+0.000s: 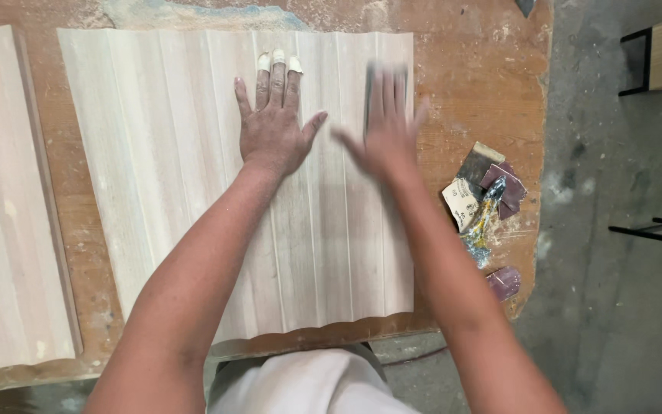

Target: The person sands two pieces of light-colored wood using sandpaper by hand.

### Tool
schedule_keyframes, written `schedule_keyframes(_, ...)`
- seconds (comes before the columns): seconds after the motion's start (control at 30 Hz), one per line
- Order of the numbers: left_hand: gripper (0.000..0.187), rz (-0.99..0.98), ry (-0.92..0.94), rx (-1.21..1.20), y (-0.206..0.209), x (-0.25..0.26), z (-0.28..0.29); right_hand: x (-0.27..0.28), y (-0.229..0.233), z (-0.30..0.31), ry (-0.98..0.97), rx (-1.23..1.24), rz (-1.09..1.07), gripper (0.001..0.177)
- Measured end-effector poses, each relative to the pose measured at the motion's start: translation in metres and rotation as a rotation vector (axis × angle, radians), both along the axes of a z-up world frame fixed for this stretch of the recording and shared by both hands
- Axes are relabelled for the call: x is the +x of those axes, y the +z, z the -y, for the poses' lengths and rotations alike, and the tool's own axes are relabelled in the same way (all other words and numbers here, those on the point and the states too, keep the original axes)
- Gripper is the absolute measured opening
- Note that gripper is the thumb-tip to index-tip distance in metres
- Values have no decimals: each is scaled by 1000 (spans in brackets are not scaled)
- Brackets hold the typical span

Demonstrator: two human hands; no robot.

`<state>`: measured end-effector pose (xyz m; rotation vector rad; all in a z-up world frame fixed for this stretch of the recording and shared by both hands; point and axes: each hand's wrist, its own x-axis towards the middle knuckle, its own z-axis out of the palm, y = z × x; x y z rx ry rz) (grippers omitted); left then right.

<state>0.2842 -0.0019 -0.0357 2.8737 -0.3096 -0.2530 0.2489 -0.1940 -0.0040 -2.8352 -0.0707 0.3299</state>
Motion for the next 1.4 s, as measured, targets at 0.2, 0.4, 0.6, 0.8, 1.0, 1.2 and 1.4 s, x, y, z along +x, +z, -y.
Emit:
schedule_keyframes(0.2,85,-35,0,-23,11,6,1,-37,14,-1,-2,-136,-129,112)
schedule_keyframes(0.4,88,-54,-6,-20,6,3,0,-124,-4,7,95,-144,-205,114)
schedule_keyframes(0.6,77,-44,21,-9,6,-1,0,49,14,-9,-17,-38,-88,108)
schedule_keyframes(0.8,78,58,14,-34,-4,2,1,-67,-24,4,109,-137,68,111)
schedule_keyframes(1.0,79,-26,7,6,6,4,0,48,9,-10,11,3,-111,106)
schedule_keyframes(1.2,77,5,-11,-31,7,4,0,-18,-23,10,126,-25,61,105)
schedule_keyframes(1.4,80,62,2,-25,6,8,-1,47,-23,6,83,57,-6,106)
